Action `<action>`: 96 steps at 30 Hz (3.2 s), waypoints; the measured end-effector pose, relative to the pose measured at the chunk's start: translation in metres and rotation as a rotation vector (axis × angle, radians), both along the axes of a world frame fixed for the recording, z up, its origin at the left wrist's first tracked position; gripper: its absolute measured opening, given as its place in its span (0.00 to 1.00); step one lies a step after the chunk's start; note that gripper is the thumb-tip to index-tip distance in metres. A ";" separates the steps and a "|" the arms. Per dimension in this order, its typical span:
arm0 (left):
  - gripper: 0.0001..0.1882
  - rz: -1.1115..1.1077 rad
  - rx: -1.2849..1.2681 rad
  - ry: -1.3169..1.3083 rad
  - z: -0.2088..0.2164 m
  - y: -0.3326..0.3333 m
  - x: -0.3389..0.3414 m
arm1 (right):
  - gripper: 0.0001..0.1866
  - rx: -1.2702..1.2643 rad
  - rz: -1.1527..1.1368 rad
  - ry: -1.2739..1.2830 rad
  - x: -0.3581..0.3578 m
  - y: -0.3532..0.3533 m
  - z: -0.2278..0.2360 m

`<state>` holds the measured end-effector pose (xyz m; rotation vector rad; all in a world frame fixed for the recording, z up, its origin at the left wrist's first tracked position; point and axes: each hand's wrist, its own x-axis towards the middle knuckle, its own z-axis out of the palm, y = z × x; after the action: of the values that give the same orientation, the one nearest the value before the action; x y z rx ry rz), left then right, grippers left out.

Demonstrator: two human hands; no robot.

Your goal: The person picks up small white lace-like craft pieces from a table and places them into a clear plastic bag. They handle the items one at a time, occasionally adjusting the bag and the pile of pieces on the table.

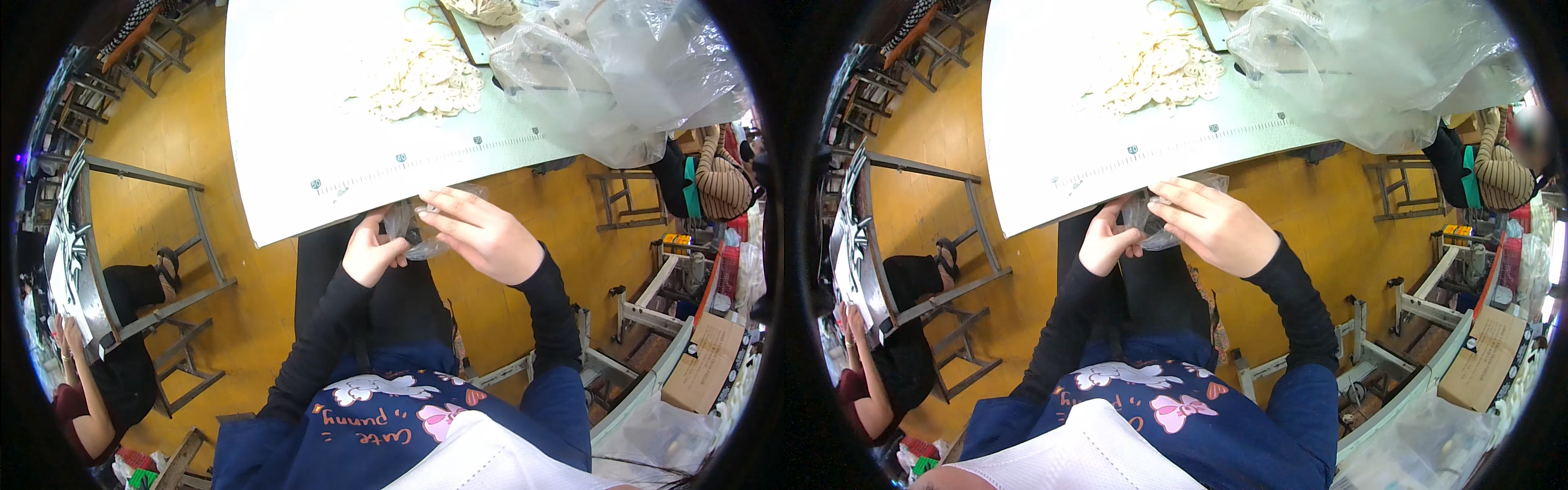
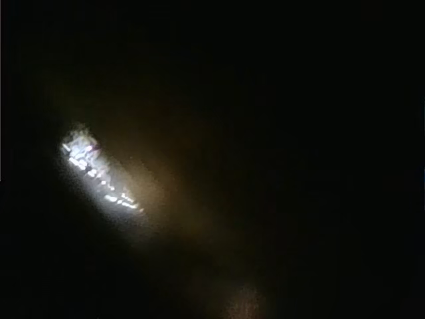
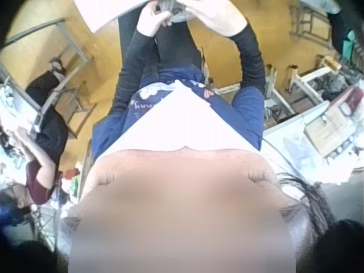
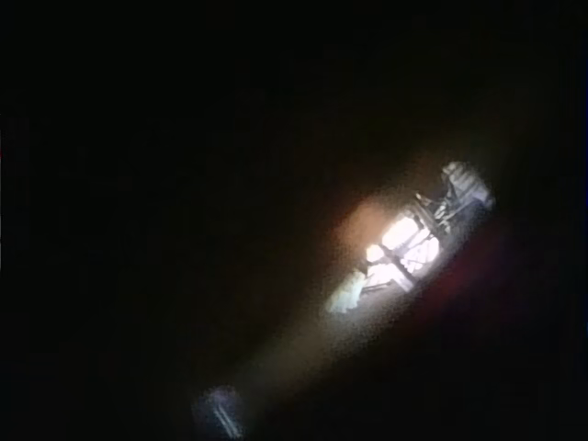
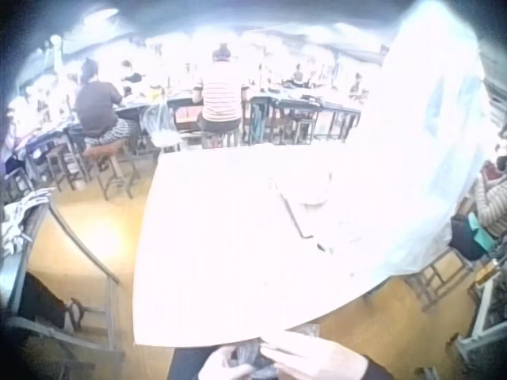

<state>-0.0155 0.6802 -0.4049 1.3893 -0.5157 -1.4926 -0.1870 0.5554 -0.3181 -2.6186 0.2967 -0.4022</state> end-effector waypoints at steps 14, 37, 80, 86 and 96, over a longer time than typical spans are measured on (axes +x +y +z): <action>0.38 -0.041 0.019 -0.001 0.003 0.001 0.003 | 0.15 -0.123 -0.478 -0.226 0.025 -0.099 -0.023; 0.38 -0.023 0.042 0.049 0.007 0.002 0.001 | 0.12 0.069 -0.310 -0.074 0.004 -0.049 -0.008; 0.37 0.009 0.020 0.071 0.011 0.002 -0.001 | 0.21 -0.153 -0.245 -0.144 0.027 -0.052 -0.018; 0.37 0.009 0.019 0.078 0.011 0.002 -0.002 | 0.19 -0.070 -0.227 -0.170 0.024 -0.048 -0.023; 0.37 0.025 0.012 0.071 0.013 0.002 -0.002 | 0.15 -0.141 -0.113 -0.069 0.018 -0.030 -0.015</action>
<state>-0.0177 0.6824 -0.3924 1.3427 -0.4447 -1.5215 -0.1692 0.5251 -0.3328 -2.7261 0.4082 -0.5698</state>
